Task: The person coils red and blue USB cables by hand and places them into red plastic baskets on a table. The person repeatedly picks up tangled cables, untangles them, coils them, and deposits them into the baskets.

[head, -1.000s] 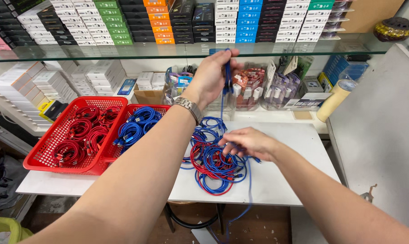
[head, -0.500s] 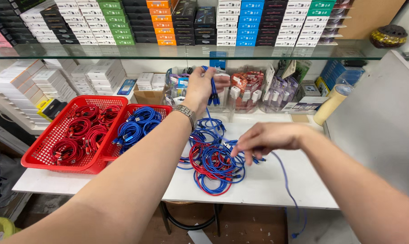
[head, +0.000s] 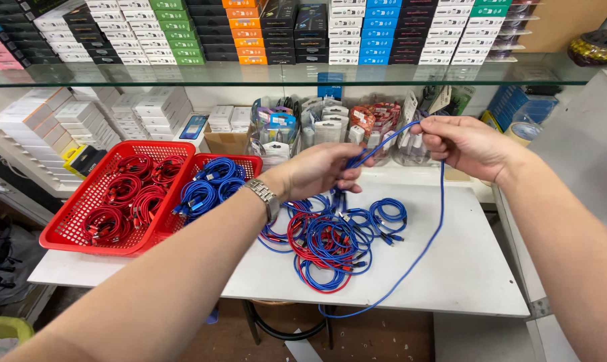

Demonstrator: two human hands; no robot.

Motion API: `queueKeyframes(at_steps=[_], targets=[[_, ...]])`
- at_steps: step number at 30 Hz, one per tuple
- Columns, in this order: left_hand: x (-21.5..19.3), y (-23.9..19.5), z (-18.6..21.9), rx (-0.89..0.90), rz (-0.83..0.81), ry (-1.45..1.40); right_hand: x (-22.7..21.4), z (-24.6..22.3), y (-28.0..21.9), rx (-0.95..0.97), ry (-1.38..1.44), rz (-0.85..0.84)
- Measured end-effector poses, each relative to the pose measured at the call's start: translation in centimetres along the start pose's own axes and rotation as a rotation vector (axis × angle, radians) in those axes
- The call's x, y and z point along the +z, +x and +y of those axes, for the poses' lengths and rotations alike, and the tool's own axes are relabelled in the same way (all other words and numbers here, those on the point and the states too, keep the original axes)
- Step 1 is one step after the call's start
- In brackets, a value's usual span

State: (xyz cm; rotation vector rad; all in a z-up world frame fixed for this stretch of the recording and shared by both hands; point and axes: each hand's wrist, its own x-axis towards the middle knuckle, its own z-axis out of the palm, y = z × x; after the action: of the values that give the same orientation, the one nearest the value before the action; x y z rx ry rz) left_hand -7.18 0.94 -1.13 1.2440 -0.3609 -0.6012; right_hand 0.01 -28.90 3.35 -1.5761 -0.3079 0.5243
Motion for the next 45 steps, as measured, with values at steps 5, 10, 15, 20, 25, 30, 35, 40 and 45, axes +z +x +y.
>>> queueKeyframes(at_steps=[5, 10, 15, 20, 25, 30, 35, 40, 45], targets=[[4.1, 2.1, 2.9, 0.267, -0.242, -0.381, 5.2, 6.6, 1.7, -0.086, 0.306, 0.034], [1.0, 4.6, 4.3, 0.343, 0.069, -0.351, 14.7, 10.4, -1.3, 0.176, 0.458, -0.201], [-3.7, 2.6, 1.6, 0.178, 0.381, 0.591, 13.5, 7.4, -2.6, 0.212, 0.320, -0.381], [-2.1, -0.9, -1.0, -0.183, 0.113, 0.433, 5.3, 4.2, -0.7, 0.107, 0.398, -0.362], [2.1, -1.3, 1.8, 0.104, -0.302, -0.409, 3.5, 5.1, 0.3, 0.070, 0.440, -0.200], [3.0, 1.7, 5.4, 0.407, 0.088, -0.470, 11.4, 9.1, -1.3, 0.170, 0.498, -0.189], [1.0, 1.7, 3.0, 0.286, 0.546, 0.961, 13.7, 8.2, -2.4, 0.296, 0.289, -0.416], [-0.3, -1.1, -0.1, -0.214, 0.340, 1.097, 6.9, 4.6, -0.2, 0.172, 0.280, -0.405], [1.8, -1.7, 1.7, 0.107, -0.069, -0.051, 3.8, 5.1, 0.3, 0.146, 0.394, -0.175]])
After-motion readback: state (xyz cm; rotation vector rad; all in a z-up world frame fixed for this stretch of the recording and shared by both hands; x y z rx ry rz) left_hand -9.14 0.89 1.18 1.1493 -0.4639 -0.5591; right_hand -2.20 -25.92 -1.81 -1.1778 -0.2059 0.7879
